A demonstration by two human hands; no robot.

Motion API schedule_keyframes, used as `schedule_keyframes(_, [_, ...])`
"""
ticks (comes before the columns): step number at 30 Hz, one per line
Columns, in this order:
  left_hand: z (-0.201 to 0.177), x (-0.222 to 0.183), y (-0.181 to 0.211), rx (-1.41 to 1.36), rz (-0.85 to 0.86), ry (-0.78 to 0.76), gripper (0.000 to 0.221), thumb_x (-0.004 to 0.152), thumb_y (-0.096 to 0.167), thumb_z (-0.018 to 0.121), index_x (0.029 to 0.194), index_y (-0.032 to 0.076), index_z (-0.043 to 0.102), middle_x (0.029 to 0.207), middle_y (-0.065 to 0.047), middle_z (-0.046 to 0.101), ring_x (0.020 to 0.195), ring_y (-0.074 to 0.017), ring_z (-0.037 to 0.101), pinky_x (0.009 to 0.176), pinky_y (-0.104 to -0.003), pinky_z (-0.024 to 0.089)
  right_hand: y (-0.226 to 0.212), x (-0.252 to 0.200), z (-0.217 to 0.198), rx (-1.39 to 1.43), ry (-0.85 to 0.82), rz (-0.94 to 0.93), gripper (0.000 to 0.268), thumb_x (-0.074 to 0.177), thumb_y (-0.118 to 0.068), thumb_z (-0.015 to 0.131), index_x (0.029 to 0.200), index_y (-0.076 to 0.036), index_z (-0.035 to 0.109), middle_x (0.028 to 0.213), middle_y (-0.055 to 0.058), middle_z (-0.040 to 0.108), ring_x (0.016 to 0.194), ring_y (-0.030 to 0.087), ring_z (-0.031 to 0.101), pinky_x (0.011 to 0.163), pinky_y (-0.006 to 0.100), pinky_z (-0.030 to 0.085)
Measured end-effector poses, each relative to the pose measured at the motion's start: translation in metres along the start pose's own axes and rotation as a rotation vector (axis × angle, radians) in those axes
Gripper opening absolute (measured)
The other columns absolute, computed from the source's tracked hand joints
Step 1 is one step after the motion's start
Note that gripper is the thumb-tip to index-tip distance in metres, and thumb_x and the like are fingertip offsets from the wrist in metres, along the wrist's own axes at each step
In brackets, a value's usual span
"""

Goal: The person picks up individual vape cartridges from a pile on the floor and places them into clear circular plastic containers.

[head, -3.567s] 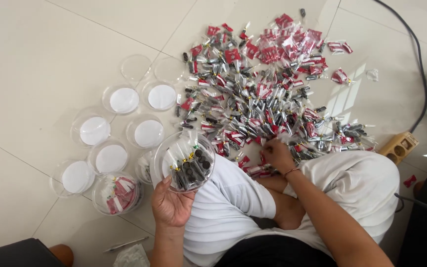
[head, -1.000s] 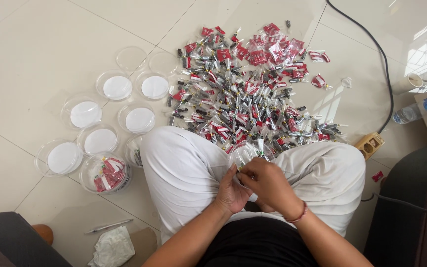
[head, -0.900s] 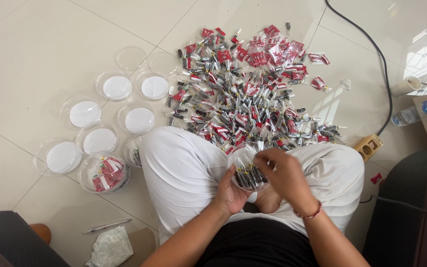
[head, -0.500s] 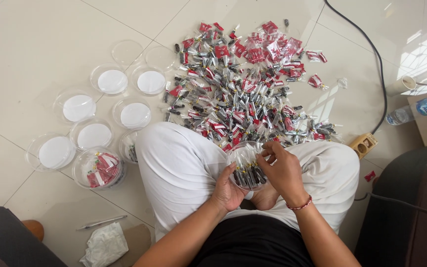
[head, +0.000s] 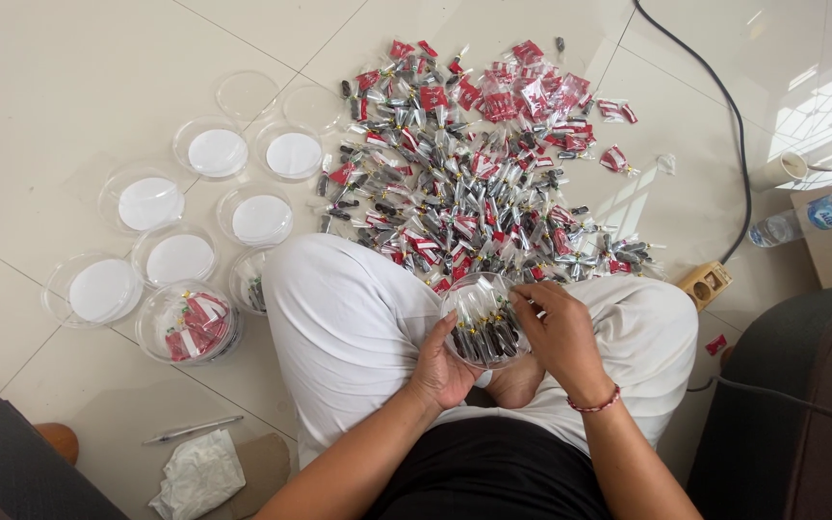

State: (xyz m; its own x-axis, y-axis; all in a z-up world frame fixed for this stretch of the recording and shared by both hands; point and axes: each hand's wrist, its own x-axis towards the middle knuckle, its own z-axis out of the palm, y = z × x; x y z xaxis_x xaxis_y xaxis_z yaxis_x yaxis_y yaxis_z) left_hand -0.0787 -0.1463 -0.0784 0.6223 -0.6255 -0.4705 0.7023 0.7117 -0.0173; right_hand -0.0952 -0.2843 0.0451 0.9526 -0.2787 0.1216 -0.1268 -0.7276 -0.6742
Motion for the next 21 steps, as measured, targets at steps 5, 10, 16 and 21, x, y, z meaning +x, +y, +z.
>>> schedule_keyframes(5, [-0.006,0.008,0.004,0.012,-0.009,-0.040,0.047,0.089,0.038,0.071,0.119,0.002,0.068,0.120,-0.020,0.072,0.109,-0.0396,0.071,0.091,-0.060,0.059,-0.006,-0.002,-0.013,0.000,0.005,-0.005,0.015,0.093,-0.012,0.069,0.104,-0.008,0.079,0.095,0.012,0.076,0.074,0.027,0.072,0.064,0.033,0.056])
schedule_keyframes(10, [-0.008,0.010,0.003,0.011,-0.013,-0.056,0.049,0.088,0.039,0.072,0.120,0.001,0.068,0.122,-0.021,0.071,0.111,-0.0401,0.070,0.093,-0.061,0.057,0.001,-0.004,-0.005,-0.018,-0.014,-0.061,0.015,0.089,-0.010,0.071,0.101,-0.008,0.080,0.093,0.013,0.075,0.075,0.033,0.073,0.064,0.039,0.057])
schedule_keyframes(16, [0.005,-0.003,0.006,0.019,-0.011,-0.057,0.063,0.087,0.051,0.072,0.125,0.002,0.067,0.122,-0.022,0.071,0.110,-0.0393,0.070,0.090,-0.058,0.060,-0.016,-0.007,-0.004,-0.198,-0.085,-0.352,0.040,0.094,-0.027,0.070,0.131,-0.012,0.070,0.128,0.015,0.068,0.120,0.036,0.064,0.099,0.048,0.048])
schedule_keyframes(21, [0.016,-0.012,0.011,0.082,-0.011,-0.055,0.071,0.086,0.057,0.068,0.133,0.004,0.063,0.132,-0.019,0.068,0.115,-0.0348,0.068,0.094,-0.050,0.059,-0.005,-0.034,0.029,-0.531,-0.314,-0.574,0.081,0.096,-0.062,0.056,0.157,-0.012,0.039,0.163,0.016,0.035,0.151,0.040,0.024,0.120,0.057,0.016])
